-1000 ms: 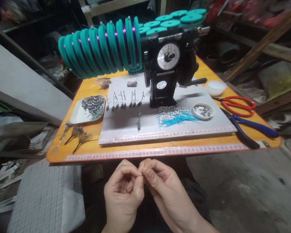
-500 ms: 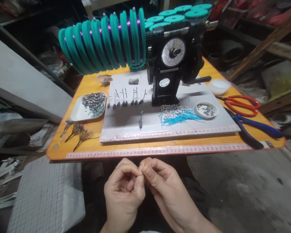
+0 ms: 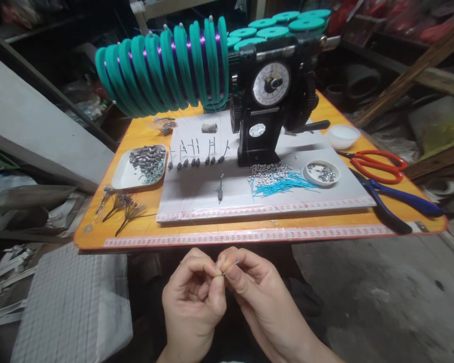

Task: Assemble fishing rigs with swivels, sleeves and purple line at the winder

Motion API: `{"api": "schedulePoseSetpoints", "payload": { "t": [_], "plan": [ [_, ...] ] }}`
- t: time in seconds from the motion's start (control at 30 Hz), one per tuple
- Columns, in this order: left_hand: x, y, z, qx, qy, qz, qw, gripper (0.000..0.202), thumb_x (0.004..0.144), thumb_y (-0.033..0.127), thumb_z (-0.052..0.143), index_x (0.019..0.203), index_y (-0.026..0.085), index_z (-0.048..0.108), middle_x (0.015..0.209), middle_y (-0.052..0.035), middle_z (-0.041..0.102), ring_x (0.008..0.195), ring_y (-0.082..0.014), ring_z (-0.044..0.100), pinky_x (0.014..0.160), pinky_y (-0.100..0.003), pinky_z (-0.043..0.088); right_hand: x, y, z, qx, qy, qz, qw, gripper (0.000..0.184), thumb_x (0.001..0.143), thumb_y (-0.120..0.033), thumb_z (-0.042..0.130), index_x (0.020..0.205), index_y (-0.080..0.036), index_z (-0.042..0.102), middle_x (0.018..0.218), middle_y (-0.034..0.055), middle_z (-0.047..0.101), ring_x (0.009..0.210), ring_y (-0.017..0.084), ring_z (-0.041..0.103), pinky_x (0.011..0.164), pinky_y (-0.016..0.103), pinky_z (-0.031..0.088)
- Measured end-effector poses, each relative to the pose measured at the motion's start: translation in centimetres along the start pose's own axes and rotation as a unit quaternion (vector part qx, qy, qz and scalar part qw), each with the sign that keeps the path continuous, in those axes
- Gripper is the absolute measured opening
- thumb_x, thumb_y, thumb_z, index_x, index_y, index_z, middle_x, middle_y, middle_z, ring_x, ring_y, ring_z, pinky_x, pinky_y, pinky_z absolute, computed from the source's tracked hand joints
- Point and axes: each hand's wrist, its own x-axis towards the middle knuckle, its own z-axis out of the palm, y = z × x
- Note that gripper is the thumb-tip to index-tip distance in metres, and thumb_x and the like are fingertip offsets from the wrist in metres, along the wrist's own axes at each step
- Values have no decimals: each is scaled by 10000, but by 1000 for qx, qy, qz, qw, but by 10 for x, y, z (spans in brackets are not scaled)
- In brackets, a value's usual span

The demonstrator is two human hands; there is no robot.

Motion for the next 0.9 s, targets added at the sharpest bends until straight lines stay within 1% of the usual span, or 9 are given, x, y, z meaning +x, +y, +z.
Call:
{"api": "schedulePoseSetpoints", "payload": {
  "t": [0.13,0.33,0.47,0.6,0.7,0.8,0.83,0.9],
  "plan": [
    [0,0,-1,6,-5,5,1000,211,783,39,617,780,241,556,696,89,454,466,-19,325,416,-111,289,0,-1,-1,-14,10,-6,1000,131,848,-305,759,765,-215,712,844,-21,583,770,105,601,752,219,517],
    [0,-1,-4,50,-6,22,999,242,765,17,612,785,251,551,697,91,456,462,-24,330,402,-110,295,2,0,-3,-60,22,-28,998,166,830,-340,774,745,-220,701,840,-21,578,790,110,577,793,232,501],
    [0,0,-5,72,-5,42,996,253,751,6,607,801,248,555,701,88,469,453,-24,336,388,-117,299,3,0,-3,-80,37,-47,995,184,814,-356,784,723,-221,698,813,-14,575,777,128,578,744,245,511],
    [3,2,-6,90,5,75,993,216,750,15,630,785,223,586,680,75,481,451,-29,366,375,-130,310,4,-2,-2,-107,53,-59,991,211,785,-370,805,699,-206,702,800,5,587,761,149,587,724,274,522],
    [4,1,-8,76,13,104,992,173,771,37,667,810,205,653,655,58,517,460,-45,413,394,-153,361,6,-3,-3,-118,71,-63,988,217,759,-395,822,698,-214,721,793,15,616,780,160,601,745,280,526],
    [6,-2,-10,56,24,135,989,148,787,72,723,870,194,718,686,19,603,555,-88,565,487,-182,479,8,-4,-5,-149,84,-81,982,187,745,-393,833,701,-235,744,793,17,649,766,153,613,722,250,524],
    [6,-4,-12,53,26,149,987,148,788,73,733,875,193,729,700,11,619,591,-100,596,519,-188,505,8,-5,-6,-163,86,-90,979,181,741,-391,837,696,-239,749,793,18,657,759,150,617,711,239,524],
    [6,-8,-15,58,15,172,983,194,783,69,747,926,199,734,716,10,626,619,-106,611,561,-198,531,9,-6,-9,-186,87,-107,973,174,742,-385,837,688,-244,750,794,19,665,761,151,624,704,226,527]
  ]
}}
